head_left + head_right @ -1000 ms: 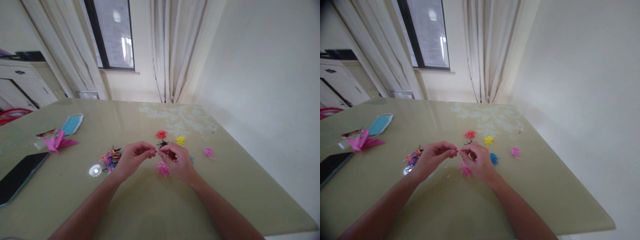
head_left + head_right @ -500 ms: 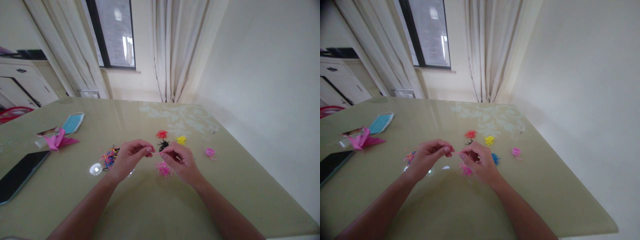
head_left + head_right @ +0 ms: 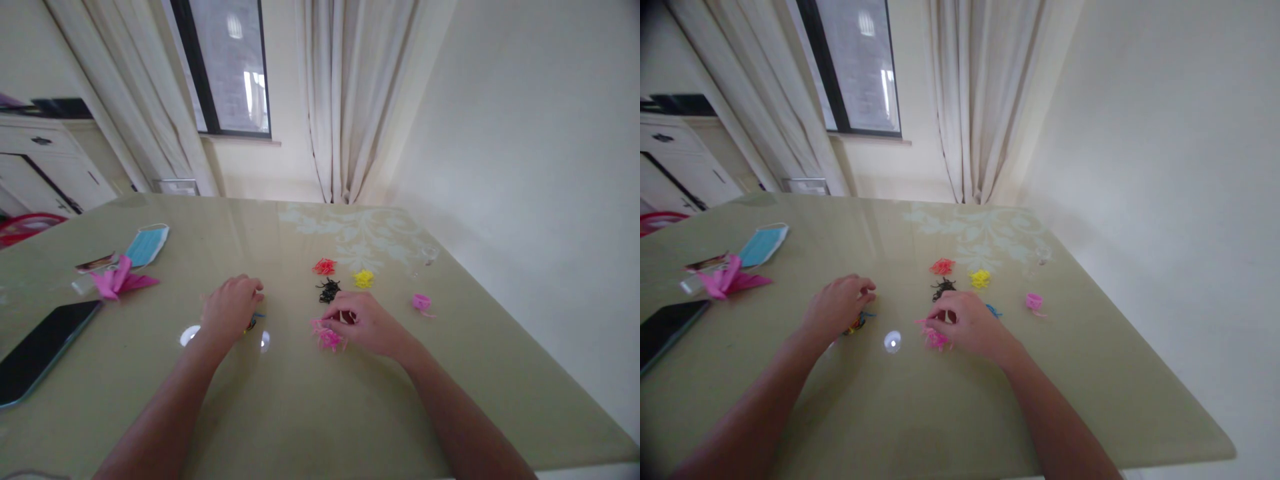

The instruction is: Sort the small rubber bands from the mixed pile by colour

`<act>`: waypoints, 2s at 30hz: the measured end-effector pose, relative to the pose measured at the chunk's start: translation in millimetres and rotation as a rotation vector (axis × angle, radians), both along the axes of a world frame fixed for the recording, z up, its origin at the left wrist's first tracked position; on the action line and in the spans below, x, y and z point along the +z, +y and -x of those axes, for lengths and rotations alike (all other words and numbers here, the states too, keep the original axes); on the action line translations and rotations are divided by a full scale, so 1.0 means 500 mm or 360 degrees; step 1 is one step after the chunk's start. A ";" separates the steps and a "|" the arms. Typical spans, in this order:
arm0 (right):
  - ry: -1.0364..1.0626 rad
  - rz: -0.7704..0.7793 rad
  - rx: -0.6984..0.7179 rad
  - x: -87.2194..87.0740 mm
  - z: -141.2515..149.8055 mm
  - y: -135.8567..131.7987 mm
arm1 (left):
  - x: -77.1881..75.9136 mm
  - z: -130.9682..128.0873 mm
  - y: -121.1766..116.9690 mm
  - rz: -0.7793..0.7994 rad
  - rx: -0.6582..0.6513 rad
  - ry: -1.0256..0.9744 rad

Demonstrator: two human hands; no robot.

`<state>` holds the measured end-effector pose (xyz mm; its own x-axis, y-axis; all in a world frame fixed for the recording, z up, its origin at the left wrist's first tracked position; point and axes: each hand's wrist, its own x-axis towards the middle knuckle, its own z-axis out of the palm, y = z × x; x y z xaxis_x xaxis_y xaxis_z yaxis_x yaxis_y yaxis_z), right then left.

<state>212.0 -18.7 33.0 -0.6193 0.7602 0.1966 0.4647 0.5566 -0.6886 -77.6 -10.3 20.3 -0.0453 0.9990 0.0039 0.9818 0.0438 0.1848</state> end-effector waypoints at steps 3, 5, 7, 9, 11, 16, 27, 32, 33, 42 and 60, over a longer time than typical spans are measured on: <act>-0.0134 -0.0032 0.0041 -0.012 0.001 0.002 | -0.004 -0.006 0.001 -0.0012 -0.0025 0.0001; -0.0169 -0.0075 0.0032 -0.019 0.001 0.003 | -0.010 -0.005 0.004 -0.0037 -0.0067 -0.0004; -0.0187 -0.0093 0.0015 -0.023 0.000 0.005 | -0.021 0.000 0.009 -0.0069 -0.0113 -0.0036; -0.0195 -0.0089 0.0009 -0.025 -0.001 0.007 | -0.033 0.005 0.015 -0.0104 -0.0140 -0.0094; -0.0200 -0.0083 -0.0010 -0.024 -0.002 0.009 | -0.043 0.008 0.020 -0.0124 -0.0148 -0.0124; -0.0148 -0.0110 -0.0211 -0.017 0.001 0.012 | -0.043 -0.004 0.025 -0.0238 -0.0191 -0.0121; 0.0200 -0.0237 -0.0324 -0.015 0.017 0.001 | -0.018 -0.043 0.008 -0.0522 -0.0179 -0.0609; 0.0290 -0.0264 -0.0363 -0.019 0.022 -0.001 | -0.008 -0.052 0.004 -0.0472 -0.0136 -0.1092; 0.0318 -0.0263 -0.0379 -0.019 0.023 -0.001 | -0.005 -0.058 0.001 -0.0411 -0.0177 -0.1313; 0.0525 -0.0169 -0.0314 -0.013 0.040 -0.020 | -0.005 -0.121 -0.047 0.0153 -0.0515 -0.2300; 0.0596 0.0111 -0.0267 -0.007 0.035 -0.033 | 0.011 -0.134 -0.056 0.0165 -0.0567 -0.2345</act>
<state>194.6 -35.3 29.4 -0.3814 0.8639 0.3290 0.2553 0.4405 -0.8607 -10.6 -38.6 25.8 0.2902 0.9514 0.1033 -0.1084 -0.0746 0.9913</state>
